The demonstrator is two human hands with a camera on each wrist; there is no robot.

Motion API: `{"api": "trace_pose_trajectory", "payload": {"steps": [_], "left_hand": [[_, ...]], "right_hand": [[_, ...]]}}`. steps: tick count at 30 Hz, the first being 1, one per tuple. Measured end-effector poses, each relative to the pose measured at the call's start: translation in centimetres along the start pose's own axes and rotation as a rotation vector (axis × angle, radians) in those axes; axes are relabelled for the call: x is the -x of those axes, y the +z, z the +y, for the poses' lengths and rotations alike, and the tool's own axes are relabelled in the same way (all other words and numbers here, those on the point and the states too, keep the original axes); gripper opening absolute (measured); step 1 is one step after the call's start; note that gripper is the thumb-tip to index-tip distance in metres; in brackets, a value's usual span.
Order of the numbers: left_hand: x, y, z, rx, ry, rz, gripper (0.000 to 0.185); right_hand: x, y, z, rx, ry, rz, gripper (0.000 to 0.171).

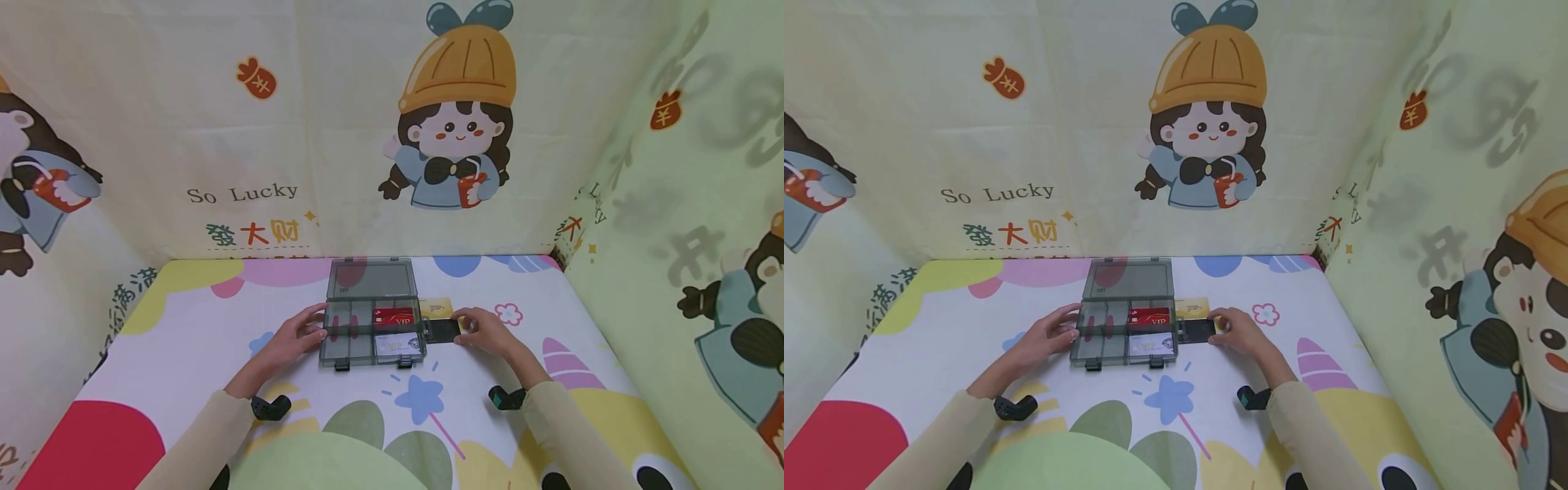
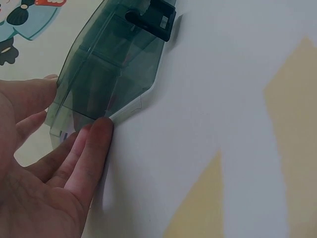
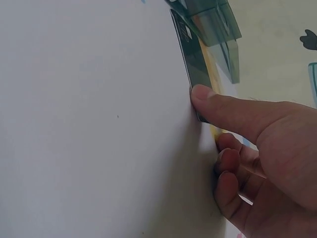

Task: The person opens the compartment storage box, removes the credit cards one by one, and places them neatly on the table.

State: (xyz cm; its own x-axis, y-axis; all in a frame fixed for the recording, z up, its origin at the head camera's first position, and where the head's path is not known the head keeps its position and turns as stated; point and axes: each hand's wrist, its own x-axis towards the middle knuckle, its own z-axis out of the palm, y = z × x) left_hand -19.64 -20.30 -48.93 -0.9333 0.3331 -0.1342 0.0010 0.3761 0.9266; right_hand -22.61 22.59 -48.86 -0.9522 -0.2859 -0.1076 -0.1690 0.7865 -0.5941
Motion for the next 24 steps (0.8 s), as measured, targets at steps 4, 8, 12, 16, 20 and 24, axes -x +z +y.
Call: {"api": "trace_pose_trajectory", "payload": {"steps": [4,8,12,16,20,24], "left_hand": [[-0.1,0.0,-0.1,0.011,-0.019,0.001,0.062],[-0.1,0.0,-0.1,0.011,-0.019,0.001,0.062],[-0.1,0.0,-0.1,-0.006,-0.002,0.002,0.062],[0.0,0.0,0.1,-0.001,-0.002,0.006,0.062],[0.1,0.0,0.2,0.007,0.004,0.010,0.062],[0.1,0.0,0.1,0.007,0.005,0.008,0.062]], "right_hand": [[-0.1,0.0,0.0,-0.009,0.017,-0.002,0.046],[-0.1,-0.1,0.0,-0.017,0.033,-0.009,0.047],[0.0,-0.3,-0.1,-0.072,0.055,0.002,0.044],[0.1,-0.5,-0.6,-0.135,0.070,0.022,0.042],[-0.1,-0.7,-1.4,-0.160,0.071,0.047,0.039],[-0.5,-0.5,-2.1,-0.170,0.040,0.057,0.038]]}}
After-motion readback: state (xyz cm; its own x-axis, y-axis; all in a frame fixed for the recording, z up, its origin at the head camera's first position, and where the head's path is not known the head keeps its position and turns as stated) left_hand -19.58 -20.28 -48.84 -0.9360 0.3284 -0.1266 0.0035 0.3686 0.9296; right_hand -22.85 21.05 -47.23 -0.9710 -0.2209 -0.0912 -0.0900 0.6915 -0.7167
